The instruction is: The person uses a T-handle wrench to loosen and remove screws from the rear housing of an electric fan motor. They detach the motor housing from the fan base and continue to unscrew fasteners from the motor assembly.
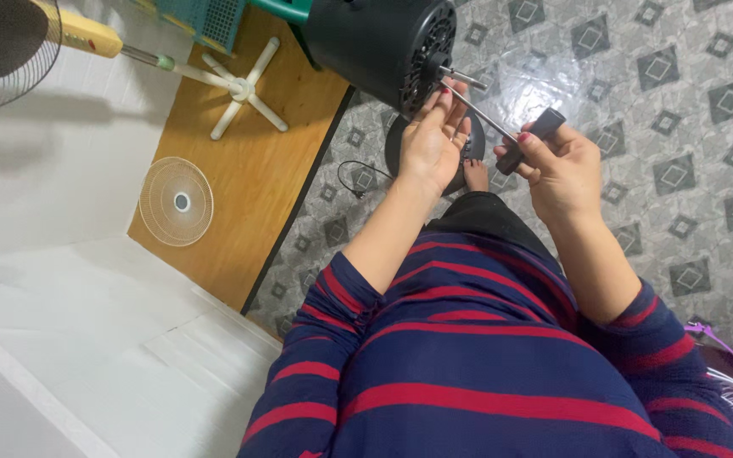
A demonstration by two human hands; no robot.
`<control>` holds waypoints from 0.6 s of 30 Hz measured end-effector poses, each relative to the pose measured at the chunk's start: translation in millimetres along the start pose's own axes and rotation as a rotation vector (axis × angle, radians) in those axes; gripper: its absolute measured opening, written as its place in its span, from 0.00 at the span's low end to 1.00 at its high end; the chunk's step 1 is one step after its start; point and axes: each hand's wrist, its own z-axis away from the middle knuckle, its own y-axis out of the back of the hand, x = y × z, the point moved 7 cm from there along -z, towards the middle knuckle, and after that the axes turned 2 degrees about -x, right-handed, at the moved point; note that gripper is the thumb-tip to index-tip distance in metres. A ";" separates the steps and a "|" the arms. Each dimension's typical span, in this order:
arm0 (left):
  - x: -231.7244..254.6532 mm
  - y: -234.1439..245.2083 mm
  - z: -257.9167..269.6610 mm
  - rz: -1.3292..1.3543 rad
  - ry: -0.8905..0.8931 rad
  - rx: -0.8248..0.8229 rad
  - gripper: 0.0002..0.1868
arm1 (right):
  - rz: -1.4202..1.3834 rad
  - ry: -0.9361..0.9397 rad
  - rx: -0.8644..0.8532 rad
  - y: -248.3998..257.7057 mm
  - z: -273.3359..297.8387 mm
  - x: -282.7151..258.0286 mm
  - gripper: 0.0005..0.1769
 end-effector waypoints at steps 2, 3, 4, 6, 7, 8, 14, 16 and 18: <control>1.1 -1.3 1.8 0.009 -0.001 -0.001 0.10 | 0.003 -0.008 -0.007 0.1 -1.1 -0.8 0.05; 3.2 -1.7 2.8 0.014 -0.005 -0.001 0.10 | 0.010 -0.003 -0.015 -1.3 -1.8 -2.0 0.05; 4.7 -1.7 3.6 0.018 -0.004 0.009 0.09 | 0.017 0.001 -0.023 -3.3 -2.3 -3.4 0.05; 6.5 -2.1 4.0 0.029 -0.003 0.029 0.08 | 0.029 -0.004 -0.025 -5.7 -4.3 -7.4 0.05; 7.1 -3.4 3.7 0.030 -0.006 0.016 0.08 | 0.035 -0.006 -0.025 -6.4 -5.1 -10.0 0.05; 7.5 -4.0 3.3 0.031 -0.009 0.004 0.09 | 0.038 -0.008 -0.032 -7.7 -5.4 -12.1 0.05; 3.9 -0.5 -5.7 0.071 -0.061 -0.046 0.06 | 0.237 0.097 -0.054 -14.6 -4.1 -25.1 0.08; -0.2 -0.8 -12.3 0.061 -0.075 -0.058 0.05 | 0.450 0.229 -0.080 -18.4 0.4 -33.4 0.08; -2.7 1.0 -18.0 0.034 -0.075 -0.010 0.04 | 0.607 0.383 -0.093 -25.7 6.9 -41.7 0.10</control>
